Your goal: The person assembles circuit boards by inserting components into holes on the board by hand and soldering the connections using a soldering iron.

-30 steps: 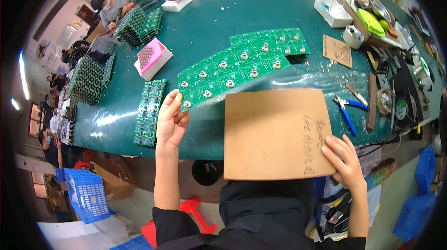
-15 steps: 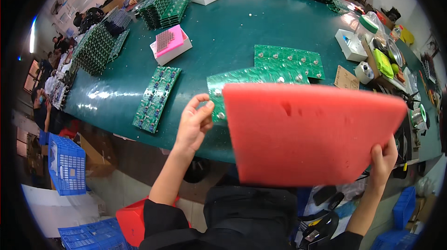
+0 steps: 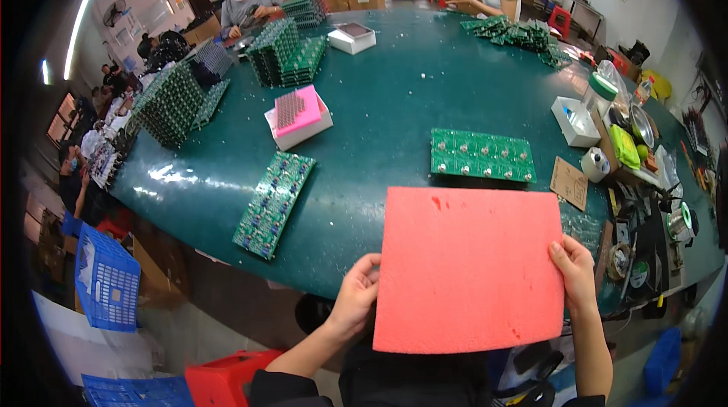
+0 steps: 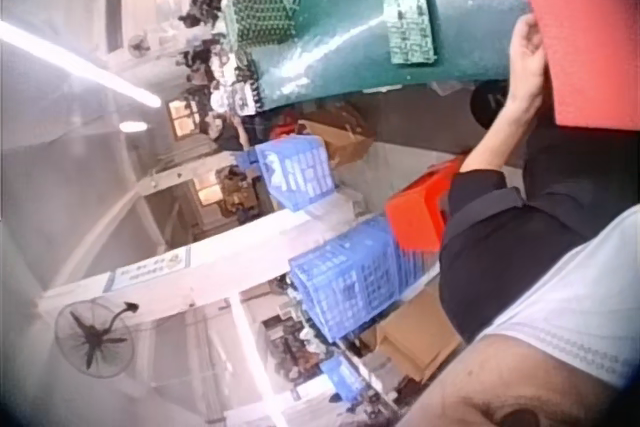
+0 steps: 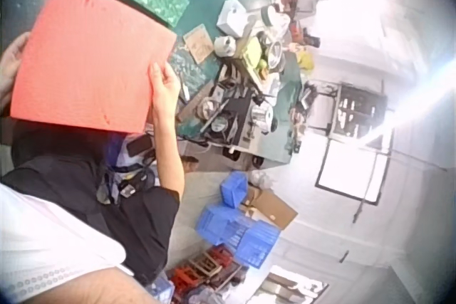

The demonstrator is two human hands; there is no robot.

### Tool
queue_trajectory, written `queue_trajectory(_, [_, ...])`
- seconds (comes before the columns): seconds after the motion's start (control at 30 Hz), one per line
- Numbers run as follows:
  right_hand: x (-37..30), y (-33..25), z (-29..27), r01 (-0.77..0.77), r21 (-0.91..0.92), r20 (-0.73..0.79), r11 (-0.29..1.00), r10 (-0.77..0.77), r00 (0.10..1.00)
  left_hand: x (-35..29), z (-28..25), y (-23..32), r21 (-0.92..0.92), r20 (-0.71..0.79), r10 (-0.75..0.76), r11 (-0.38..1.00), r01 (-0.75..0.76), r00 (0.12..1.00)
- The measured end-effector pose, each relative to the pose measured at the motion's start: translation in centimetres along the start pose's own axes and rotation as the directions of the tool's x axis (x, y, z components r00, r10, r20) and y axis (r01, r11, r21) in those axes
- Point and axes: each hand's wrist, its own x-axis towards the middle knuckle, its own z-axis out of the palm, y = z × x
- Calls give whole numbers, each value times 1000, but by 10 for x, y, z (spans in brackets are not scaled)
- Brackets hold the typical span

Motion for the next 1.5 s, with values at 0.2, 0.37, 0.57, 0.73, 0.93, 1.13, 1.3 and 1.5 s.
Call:
queue_trajectory(0.2, [-2,4,-4,-16,-22,16,1000,16,1000,-4,5,5,12,9,13,1000,-13,1000])
queue_trajectory(0.37, [-11,1,-7,-72,159,91,985,58,994,0,12,13,33,-16,-12,999,13,1000])
queue_trajectory(0.57, [-8,4,-9,-128,177,75,976,116,990,17,-3,17,71,-35,-171,982,173,985])
queue_trajectory(0.73, [7,11,-2,-37,207,54,978,26,998,33,-10,48,123,200,-399,916,381,895])
queue_trajectory(0.93, [8,1,-18,72,247,76,966,-94,993,44,21,73,442,117,-320,865,239,940])
queue_trajectory(1.13, [36,0,-88,312,-596,361,740,-100,927,74,2,86,512,735,106,561,-650,670])
queue_trajectory(1.3, [29,-11,-36,908,-377,772,184,-479,418,98,-6,80,154,982,147,-235,-960,121])
queue_trajectory(1.5, [38,33,-52,957,-291,937,7,-198,286,106,-26,42,-17,1000,-22,-408,-913,-9])
